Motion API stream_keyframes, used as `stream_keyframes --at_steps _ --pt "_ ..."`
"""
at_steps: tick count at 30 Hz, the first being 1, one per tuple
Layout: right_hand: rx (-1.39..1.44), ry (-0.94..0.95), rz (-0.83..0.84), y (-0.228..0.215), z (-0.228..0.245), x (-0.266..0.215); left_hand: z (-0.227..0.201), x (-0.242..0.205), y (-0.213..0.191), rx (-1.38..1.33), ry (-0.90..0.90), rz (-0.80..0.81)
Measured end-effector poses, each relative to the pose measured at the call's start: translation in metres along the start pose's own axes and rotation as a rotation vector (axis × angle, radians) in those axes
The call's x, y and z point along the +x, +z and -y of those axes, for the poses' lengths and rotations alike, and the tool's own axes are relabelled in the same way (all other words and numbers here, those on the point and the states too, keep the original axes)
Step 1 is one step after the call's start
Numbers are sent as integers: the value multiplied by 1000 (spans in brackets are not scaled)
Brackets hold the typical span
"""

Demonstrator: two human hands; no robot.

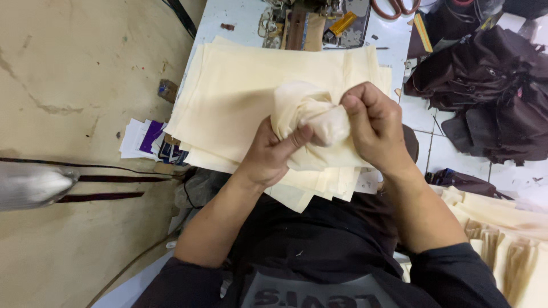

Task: The person separates and stacks sheets of thin lining material by hand on a workshop table.

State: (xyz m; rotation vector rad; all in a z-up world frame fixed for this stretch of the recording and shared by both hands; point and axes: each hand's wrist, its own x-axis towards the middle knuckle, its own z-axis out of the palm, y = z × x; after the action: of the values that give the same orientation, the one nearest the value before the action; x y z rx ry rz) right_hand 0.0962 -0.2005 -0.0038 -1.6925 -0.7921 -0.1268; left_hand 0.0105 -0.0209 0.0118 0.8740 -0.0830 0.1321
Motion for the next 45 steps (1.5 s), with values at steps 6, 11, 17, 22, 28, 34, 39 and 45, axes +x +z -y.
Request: stream_keyframes --at_steps 6,11,17,22,28,34,39,45 --pt "-41 33 11 7 3 -5 8 -1 -7 -112 8 -97" --pt "-92 -37 31 11 5 0 11 -4 -3 -164 -20 -52" --pt "-51 -79 2 13 15 6 16 -7 -12 -30 22 -73" --pt "-118 -198 -73 5 47 2 9 -7 -13 110 86 -82" --pt "-50 -201 -45 12 40 -3 14 -10 -9 148 106 -48" --pt "-43 -249 -49 9 41 -1 3 -15 2 89 114 -23" --pt "38 -204 -42 22 22 -9 22 -15 -10 77 104 6" --pt "29 -154 1 23 20 2 9 -19 3 -6 66 46"
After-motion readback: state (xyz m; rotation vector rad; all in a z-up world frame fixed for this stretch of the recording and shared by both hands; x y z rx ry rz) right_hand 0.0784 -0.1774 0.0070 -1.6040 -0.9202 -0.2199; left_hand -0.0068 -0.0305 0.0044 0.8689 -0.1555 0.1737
